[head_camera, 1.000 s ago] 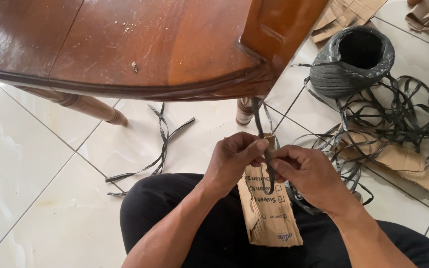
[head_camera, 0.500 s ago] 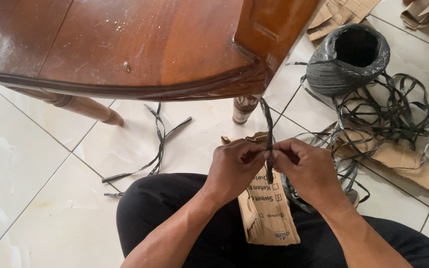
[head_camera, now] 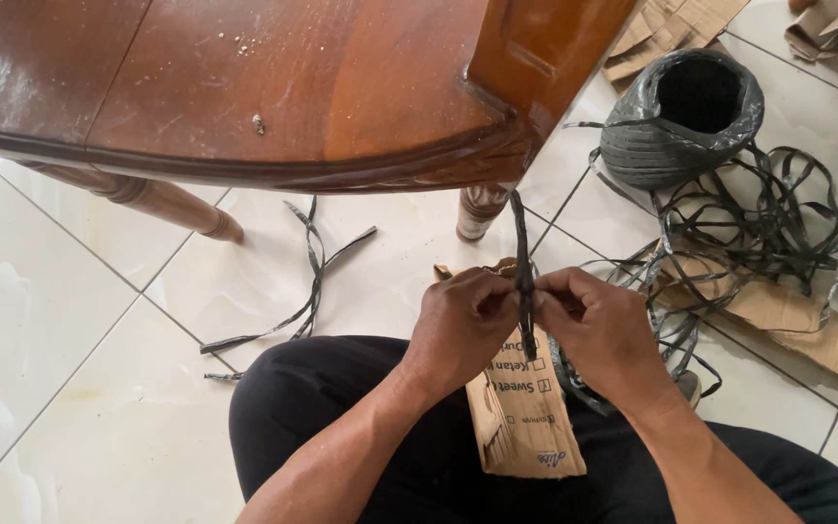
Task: Wrap a chair leg with cardboard and secure it with plastic straps using a cutter.
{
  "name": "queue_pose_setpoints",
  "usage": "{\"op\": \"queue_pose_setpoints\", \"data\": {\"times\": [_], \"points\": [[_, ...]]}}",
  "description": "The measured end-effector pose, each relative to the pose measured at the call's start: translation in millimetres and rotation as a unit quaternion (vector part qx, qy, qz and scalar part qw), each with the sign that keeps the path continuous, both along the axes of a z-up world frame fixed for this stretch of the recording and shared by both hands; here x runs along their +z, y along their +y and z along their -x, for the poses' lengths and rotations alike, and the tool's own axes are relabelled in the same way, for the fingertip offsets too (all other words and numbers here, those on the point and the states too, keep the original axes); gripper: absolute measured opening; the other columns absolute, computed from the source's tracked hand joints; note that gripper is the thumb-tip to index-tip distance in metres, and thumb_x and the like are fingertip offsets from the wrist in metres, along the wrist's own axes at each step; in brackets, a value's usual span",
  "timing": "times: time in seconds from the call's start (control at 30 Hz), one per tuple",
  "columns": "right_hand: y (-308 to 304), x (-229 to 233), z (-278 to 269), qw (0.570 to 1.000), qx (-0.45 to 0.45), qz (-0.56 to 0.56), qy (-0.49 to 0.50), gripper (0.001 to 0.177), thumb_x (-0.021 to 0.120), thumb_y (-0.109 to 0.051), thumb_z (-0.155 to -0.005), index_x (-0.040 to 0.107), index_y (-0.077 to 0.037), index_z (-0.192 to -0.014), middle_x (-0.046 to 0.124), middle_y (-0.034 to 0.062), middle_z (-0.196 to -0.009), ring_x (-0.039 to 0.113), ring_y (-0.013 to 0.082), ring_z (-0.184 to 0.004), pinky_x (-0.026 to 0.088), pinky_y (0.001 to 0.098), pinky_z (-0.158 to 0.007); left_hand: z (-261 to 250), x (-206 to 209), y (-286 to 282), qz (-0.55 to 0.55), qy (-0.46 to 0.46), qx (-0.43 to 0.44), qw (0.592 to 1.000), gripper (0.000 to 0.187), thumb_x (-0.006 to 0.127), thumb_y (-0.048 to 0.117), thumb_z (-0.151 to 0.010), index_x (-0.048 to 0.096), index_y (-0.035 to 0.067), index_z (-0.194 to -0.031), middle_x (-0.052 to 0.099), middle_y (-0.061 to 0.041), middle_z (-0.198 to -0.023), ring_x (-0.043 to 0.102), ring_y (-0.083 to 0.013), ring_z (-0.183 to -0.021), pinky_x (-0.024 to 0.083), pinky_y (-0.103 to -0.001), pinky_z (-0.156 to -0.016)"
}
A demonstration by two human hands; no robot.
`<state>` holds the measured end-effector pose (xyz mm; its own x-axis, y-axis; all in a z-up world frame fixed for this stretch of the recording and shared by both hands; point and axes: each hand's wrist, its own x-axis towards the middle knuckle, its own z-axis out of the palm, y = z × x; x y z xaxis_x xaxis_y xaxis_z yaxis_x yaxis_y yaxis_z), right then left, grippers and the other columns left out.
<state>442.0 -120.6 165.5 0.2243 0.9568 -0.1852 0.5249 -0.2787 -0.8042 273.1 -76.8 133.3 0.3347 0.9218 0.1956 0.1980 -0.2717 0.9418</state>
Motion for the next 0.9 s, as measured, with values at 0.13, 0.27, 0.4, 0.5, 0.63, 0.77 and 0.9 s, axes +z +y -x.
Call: {"op": "queue_pose_setpoints", "data": {"times": [0.13, 0.27, 0.4, 0.5, 0.63, 0.77, 0.9], "points": [[2, 0, 1, 1.000, 0.005, -0.007, 0.019, 0.013, 0.069, -0.018, -0.097, 0.079, -0.013, -0.105, 0.078, 0.0173, -0.076, 0.078, 0.0269, -0.072, 0.063, 0.0429, -0.064, -1, -3, 0, -0.003, -0.006, -0.006, 1.000, 0.013, 0.071, 0.008, -0.092, 0.078, -0.003, -0.093, 0.071, -0.020, -0.075, 0.072, -0.0301, -0.060, 0.055, -0.034, -0.047], [0, -16, -2, 0.999, 0.019, -0.032, -0.036, 0.011, 0.073, -0.020, -0.096, 0.078, -0.013, -0.104, 0.077, 0.0171, -0.075, 0.078, 0.0344, -0.074, 0.064, 0.0449, -0.062, -2, -7, 0, -0.002, -0.011, -0.012, 1.000, 0.011, 0.070, 0.005, -0.090, 0.076, -0.004, -0.089, 0.067, -0.018, -0.070, 0.068, -0.0276, -0.057, 0.054, -0.033, -0.045], [-1, -22, -1, 0.994, 0.040, -0.067, -0.075, 0.009, 0.074, -0.021, -0.096, 0.076, -0.014, -0.100, 0.076, 0.0135, -0.074, 0.077, 0.0291, -0.071, 0.063, 0.0411, -0.061, -2, -14, -1, -0.012, -0.013, -0.015, 1.000, 0.010, 0.070, 0.005, -0.088, 0.074, -0.004, -0.086, 0.066, -0.019, -0.070, 0.069, -0.0306, -0.057, 0.052, -0.035, -0.044], [-1, -25, -1, 0.992, 0.032, -0.072, -0.103, 0.008, 0.075, -0.022, -0.093, 0.074, -0.015, -0.096, 0.074, 0.0132, -0.071, 0.075, 0.0305, -0.068, 0.061, 0.0420, -0.057, -3, -18, 0, -0.018, -0.023, -0.016, 0.999, 0.006, 0.069, 0.001, -0.086, 0.073, -0.004, -0.086, 0.066, -0.019, -0.072, 0.068, -0.0309, -0.058, 0.051, -0.035, -0.045], [7, -8, -19, 0.995, 0.005, -0.058, 0.076, 0.009, 0.065, -0.011, -0.099, 0.073, -0.006, -0.100, 0.074, 0.0210, -0.083, 0.072, 0.0308, -0.068, 0.058, 0.0386, -0.063, 12, -5, 11, -0.001, 0.039, 0.005, 0.999, 0.008, 0.066, 0.003, -0.085, 0.072, -0.002, -0.086, 0.067, -0.019, -0.074, 0.068, -0.0332, -0.062, 0.056, -0.037, -0.052], [8, 18, -50, 0.797, -0.020, -0.118, 0.592, 0.017, 0.055, -0.006, -0.105, 0.071, -0.004, -0.099, 0.076, 0.0160, -0.099, 0.076, 0.0344, -0.095, 0.064, 0.0424, -0.089, 61, 6, 40, 0.019, 0.309, 0.109, 0.945, 0.013, 0.059, 0.028, -0.078, 0.066, 0.018, -0.073, 0.069, -0.003, -0.078, 0.063, -0.0252, -0.068, 0.045, -0.044, -0.057], [5, 26, -96, 0.763, -0.154, -0.141, 0.612, 0.008, 0.058, -0.009, -0.101, 0.063, -0.006, -0.095, 0.070, 0.0073, -0.090, 0.073, 0.0213, -0.081, 0.067, 0.0386, -0.085, 127, 9, 72, 0.040, 0.354, 0.157, 0.921, 0.022, 0.057, 0.027, -0.080, 0.068, 0.008, -0.078, 0.070, -0.015, -0.081, 0.063, -0.0368, -0.075, 0.042, -0.051, -0.065]]}}
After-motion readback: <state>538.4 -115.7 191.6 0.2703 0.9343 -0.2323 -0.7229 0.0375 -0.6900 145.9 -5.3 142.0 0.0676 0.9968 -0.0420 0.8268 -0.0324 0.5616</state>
